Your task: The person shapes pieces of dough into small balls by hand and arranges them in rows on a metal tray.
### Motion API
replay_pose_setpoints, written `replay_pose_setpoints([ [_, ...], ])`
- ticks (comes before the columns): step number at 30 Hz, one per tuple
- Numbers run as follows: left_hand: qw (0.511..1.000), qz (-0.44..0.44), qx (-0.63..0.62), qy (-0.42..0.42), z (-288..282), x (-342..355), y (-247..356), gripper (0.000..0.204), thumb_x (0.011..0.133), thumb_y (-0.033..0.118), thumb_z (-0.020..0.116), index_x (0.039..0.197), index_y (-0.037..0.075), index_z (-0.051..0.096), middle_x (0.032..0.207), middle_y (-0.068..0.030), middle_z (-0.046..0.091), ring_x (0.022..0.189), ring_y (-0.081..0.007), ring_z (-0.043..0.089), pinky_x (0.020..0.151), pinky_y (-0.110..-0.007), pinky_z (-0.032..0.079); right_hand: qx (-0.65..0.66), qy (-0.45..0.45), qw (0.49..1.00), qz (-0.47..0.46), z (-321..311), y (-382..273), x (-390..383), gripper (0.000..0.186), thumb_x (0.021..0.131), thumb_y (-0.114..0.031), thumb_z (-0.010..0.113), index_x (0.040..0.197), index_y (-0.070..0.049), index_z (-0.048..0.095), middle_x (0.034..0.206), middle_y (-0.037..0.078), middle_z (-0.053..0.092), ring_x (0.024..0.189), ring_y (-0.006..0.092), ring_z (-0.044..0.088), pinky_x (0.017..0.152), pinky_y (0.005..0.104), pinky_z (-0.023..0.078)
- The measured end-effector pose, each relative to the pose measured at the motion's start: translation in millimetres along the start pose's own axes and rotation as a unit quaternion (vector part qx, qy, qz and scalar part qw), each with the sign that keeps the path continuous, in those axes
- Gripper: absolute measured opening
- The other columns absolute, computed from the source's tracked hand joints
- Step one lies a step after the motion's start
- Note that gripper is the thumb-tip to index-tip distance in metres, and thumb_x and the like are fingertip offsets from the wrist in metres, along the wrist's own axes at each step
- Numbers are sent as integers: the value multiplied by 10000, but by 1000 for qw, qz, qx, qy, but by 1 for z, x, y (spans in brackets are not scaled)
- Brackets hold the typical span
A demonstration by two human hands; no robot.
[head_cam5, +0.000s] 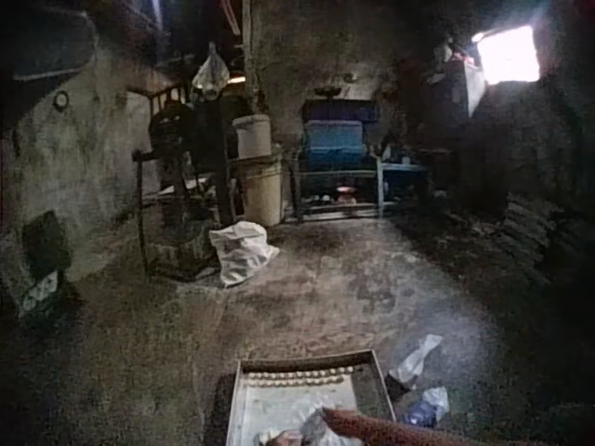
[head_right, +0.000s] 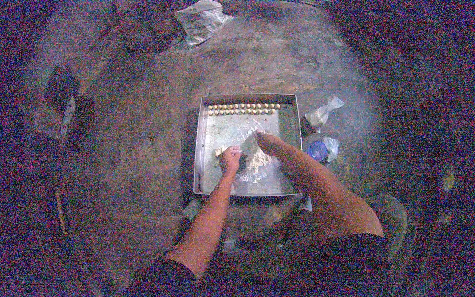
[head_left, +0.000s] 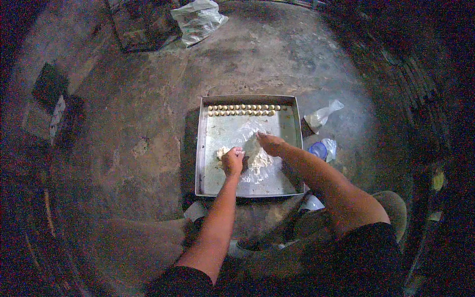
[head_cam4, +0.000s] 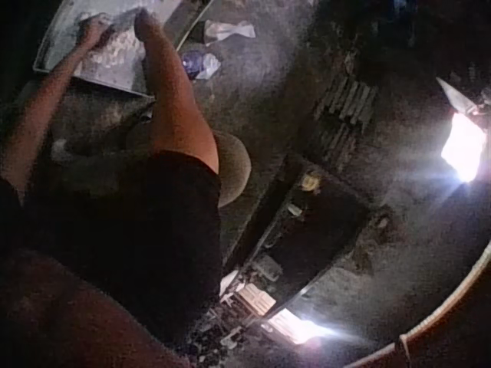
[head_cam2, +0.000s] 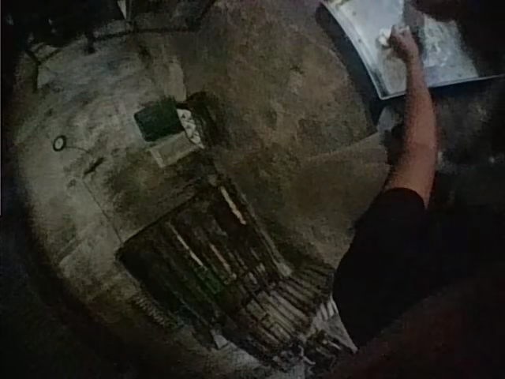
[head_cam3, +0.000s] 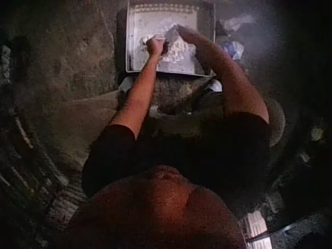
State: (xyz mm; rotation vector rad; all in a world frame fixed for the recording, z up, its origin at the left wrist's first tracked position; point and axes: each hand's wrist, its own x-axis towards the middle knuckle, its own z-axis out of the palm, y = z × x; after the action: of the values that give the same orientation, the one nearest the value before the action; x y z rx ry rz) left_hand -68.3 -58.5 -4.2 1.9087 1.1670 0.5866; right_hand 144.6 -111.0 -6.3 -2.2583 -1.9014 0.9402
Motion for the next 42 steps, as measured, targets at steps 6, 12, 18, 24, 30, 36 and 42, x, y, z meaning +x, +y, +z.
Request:
replay_pose_setpoints([
  [6, 981, 69, 181, -28, 4, -5, 10, 305, 805, 24, 555, 1100, 30, 634, 1162, -153, 533, 1055, -361, 518, 901, -415, 446, -52, 11, 997, -62, 11, -11, -26, 601, 822, -7, 448, 1400, 37, 289, 1413, 226, 394, 1202, 359, 511, 974, 387, 466],
  [12, 959, 200, 139, -145, 7, -13, 25, 443, 786, -40, 502, 1213, 42, 588, 1243, -173, 550, 1174, -328, 495, 973, -399, 418, 41, -38, 992, -112, -10, -29, -68, 391, 813, -38, 499, 1194, -38, 588, 1138, 182, 630, 1062, 353, 603, 920, 419, 489],
  [18, 984, 40, 25, -172, 16, -12, 19, 491, 782, -30, 520, 1236, 143, 587, 1229, -213, 548, 1157, -363, 513, 957, -424, 438, 51, 114, 989, 78, -1, -30, -79, 283, 770, -60, 528, 1020, 37, 619, 977, 243, 647, 961, 376, 632, 849, 454, 508],
  [24, 961, 168, 190, -114, 26, -2, 7, 466, 764, -47, 512, 1204, 85, 586, 1108, -193, 552, 1044, -383, 534, 905, -428, 454, 104, 72, 966, 224, 19, -36, -77, 215, 724, -31, 543, 893, 92, 594, 988, 308, 594, 978, 408, 604, 833, 458, 506],
  [30, 955, 188, 121, -196, 30, 6, 14, 425, 736, -58, 500, 1124, 54, 633, 1104, -222, 563, 1016, -383, 559, 893, -422, 461, 187, 143, 966, 104, 24, -48, -70, 225, 764, -20, 499, 927, 18, 648, 920, 259, 626, 910, 415, 621, 791, 462, 506],
  [36, 980, 134, 110, -102, 15, 10, 12, 433, 795, 1, 481, 1216, 54, 569, 1251, -176, 534, 1156, -350, 518, 996, -409, 419, 103, 282, 953, 23, -1, -26, -45, 251, 806, -40, 473, 987, 31, 632, 921, 253, 625, 876, 418, 615, 819, 439, 501],
  [42, 921, 219, 238, -215, 21, 16, 20, 537, 831, 13, 451, 1365, 15, 400, 1438, -214, 362, 1343, -325, 344, 1121, -417, 281, -61, 134, 989, -13, 3, -4, -30, 404, 804, -9, 470, 1197, 81, 488, 1224, 279, 514, 1141, 380, 518, 969, 416, 450],
])
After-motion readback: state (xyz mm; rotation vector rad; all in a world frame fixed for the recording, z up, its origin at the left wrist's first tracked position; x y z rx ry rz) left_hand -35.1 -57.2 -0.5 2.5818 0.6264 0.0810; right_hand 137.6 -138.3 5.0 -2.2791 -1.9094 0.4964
